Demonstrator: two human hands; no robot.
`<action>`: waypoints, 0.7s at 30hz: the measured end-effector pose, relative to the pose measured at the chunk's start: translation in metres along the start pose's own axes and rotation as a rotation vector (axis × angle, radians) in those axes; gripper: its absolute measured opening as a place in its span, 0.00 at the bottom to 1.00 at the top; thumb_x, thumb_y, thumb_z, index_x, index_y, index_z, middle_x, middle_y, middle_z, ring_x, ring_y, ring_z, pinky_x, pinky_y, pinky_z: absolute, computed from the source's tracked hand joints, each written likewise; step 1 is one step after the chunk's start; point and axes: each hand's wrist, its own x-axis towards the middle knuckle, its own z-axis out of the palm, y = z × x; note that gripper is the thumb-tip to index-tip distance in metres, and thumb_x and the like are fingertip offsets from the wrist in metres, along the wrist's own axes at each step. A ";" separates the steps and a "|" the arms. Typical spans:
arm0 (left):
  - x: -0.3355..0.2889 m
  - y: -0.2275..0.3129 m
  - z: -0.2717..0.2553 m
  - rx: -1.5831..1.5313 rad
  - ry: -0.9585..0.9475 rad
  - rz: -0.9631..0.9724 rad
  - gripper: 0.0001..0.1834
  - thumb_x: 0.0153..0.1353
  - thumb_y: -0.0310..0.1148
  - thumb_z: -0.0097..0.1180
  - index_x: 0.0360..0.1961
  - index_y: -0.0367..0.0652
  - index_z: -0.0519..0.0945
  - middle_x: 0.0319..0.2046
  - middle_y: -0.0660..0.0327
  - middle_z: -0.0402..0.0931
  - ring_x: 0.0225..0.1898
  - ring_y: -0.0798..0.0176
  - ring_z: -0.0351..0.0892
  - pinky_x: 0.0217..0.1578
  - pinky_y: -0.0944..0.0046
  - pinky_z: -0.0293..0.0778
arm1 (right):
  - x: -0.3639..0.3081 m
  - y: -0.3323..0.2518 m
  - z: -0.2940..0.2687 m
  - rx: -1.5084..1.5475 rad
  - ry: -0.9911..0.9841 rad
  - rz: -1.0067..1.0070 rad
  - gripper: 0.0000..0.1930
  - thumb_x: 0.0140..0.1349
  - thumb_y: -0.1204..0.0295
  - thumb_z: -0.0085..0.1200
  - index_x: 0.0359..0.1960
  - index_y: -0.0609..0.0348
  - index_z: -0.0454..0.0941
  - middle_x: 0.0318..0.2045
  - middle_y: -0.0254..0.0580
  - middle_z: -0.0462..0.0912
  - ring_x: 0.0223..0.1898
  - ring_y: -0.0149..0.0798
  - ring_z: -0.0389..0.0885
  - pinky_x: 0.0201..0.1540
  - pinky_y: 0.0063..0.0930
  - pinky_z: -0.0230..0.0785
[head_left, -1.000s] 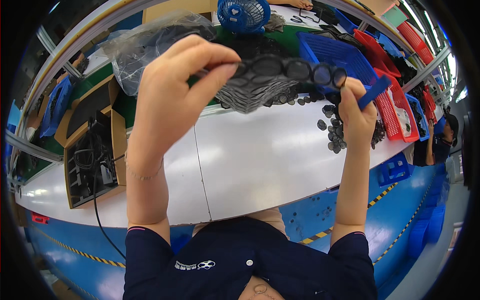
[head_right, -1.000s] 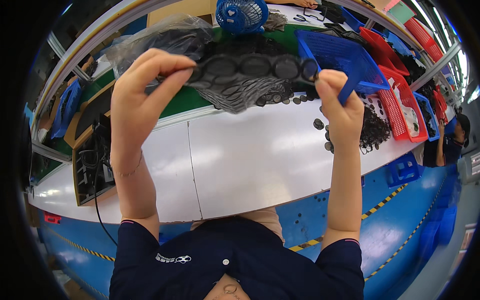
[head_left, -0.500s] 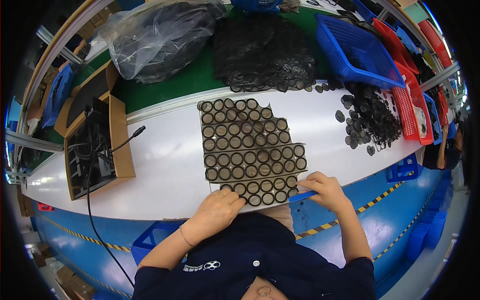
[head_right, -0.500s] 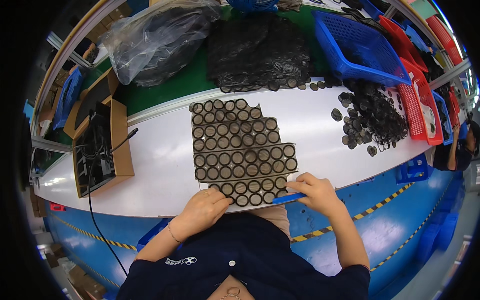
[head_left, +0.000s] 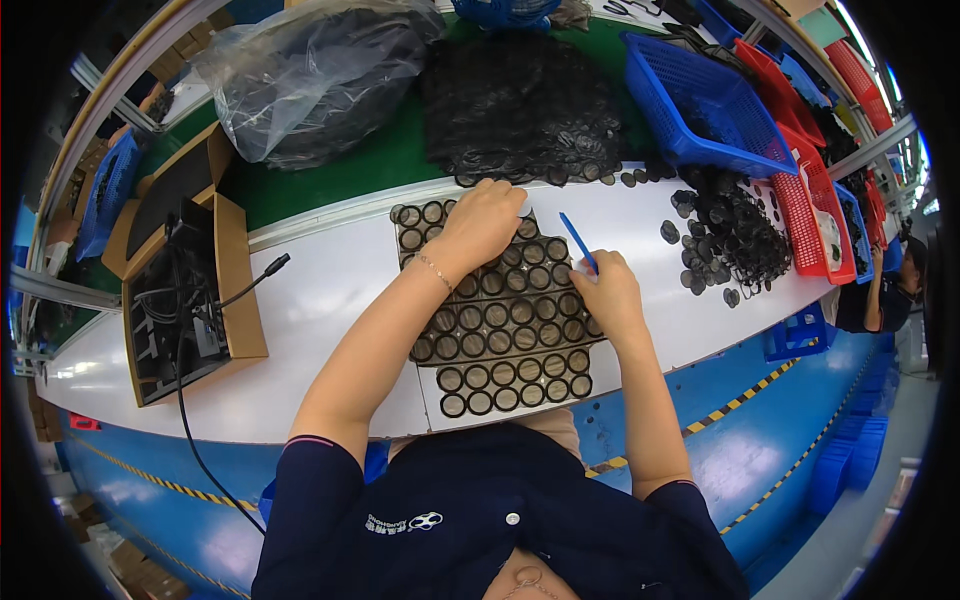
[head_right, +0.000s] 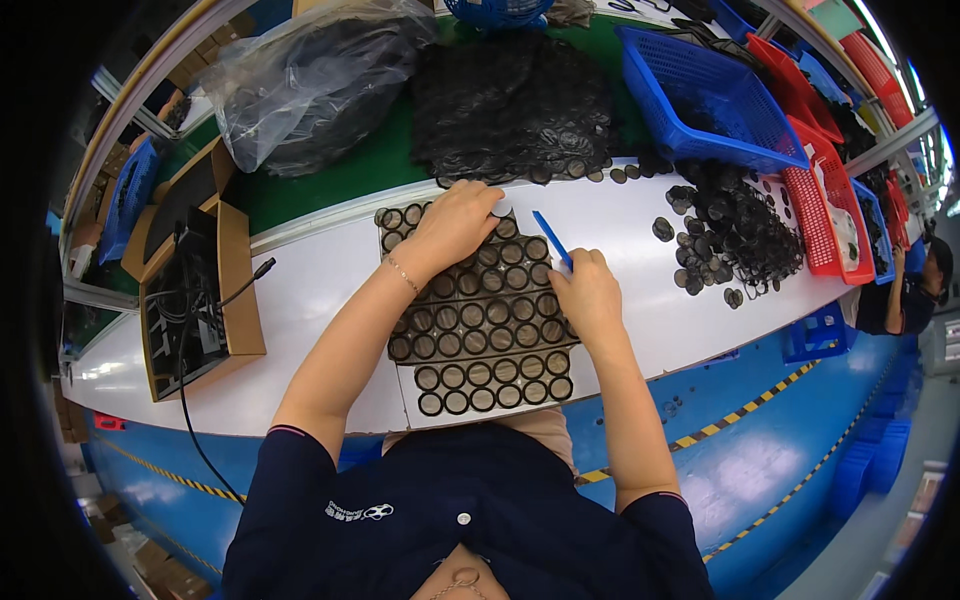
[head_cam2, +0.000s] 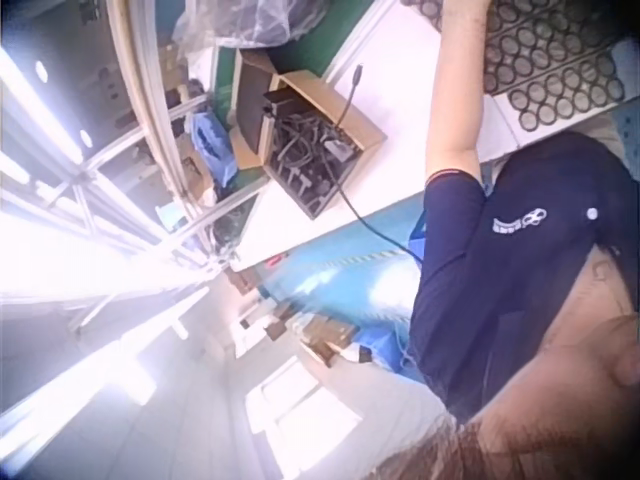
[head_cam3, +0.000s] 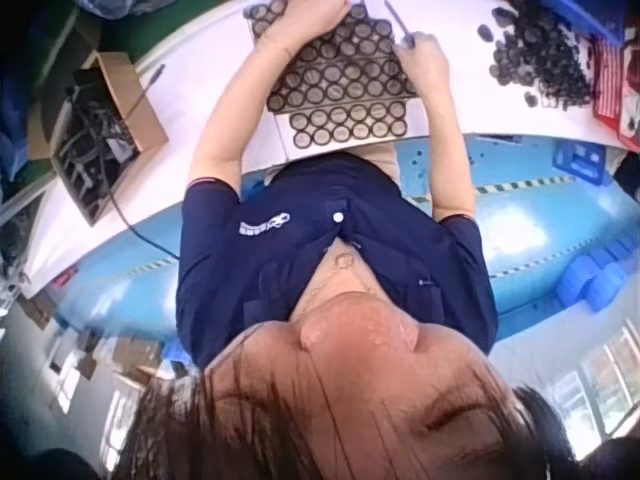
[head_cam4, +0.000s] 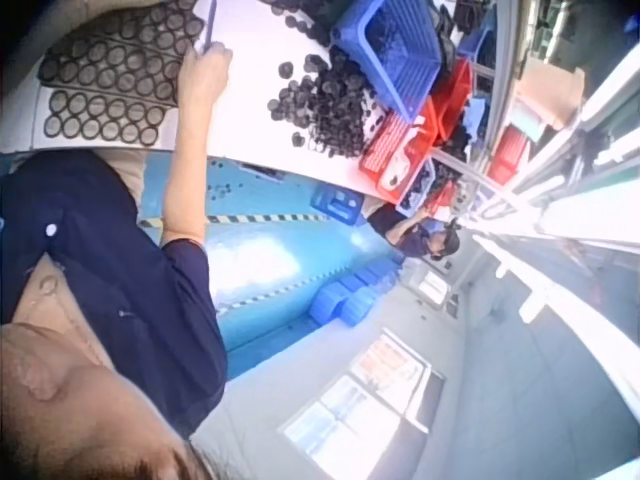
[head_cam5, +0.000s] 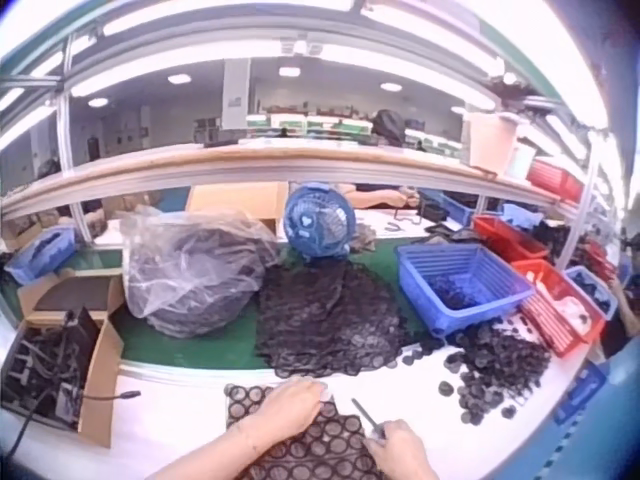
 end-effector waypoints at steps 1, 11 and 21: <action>0.004 -0.005 0.006 0.055 -0.073 0.009 0.07 0.59 0.28 0.59 0.38 0.39 0.81 0.38 0.53 0.78 0.47 0.48 0.77 0.48 0.53 0.73 | -0.002 0.005 0.005 0.049 0.003 -0.024 0.12 0.59 0.68 0.61 0.34 0.66 0.78 0.37 0.54 0.79 0.36 0.58 0.81 0.39 0.45 0.75; 0.011 0.004 0.001 -0.179 -0.191 -0.156 0.05 0.61 0.30 0.57 0.34 0.38 0.78 0.38 0.51 0.76 0.43 0.45 0.78 0.43 0.51 0.74 | -0.024 0.012 0.011 0.148 0.179 -0.128 0.09 0.62 0.71 0.56 0.38 0.63 0.72 0.33 0.54 0.80 0.33 0.58 0.81 0.35 0.46 0.74; 0.008 0.007 0.001 -0.105 -0.246 -0.140 0.07 0.63 0.32 0.56 0.37 0.39 0.78 0.43 0.54 0.75 0.41 0.47 0.79 0.42 0.51 0.74 | -0.027 0.015 -0.016 0.292 -0.031 -0.002 0.12 0.60 0.67 0.62 0.39 0.64 0.80 0.30 0.49 0.84 0.28 0.44 0.82 0.33 0.35 0.72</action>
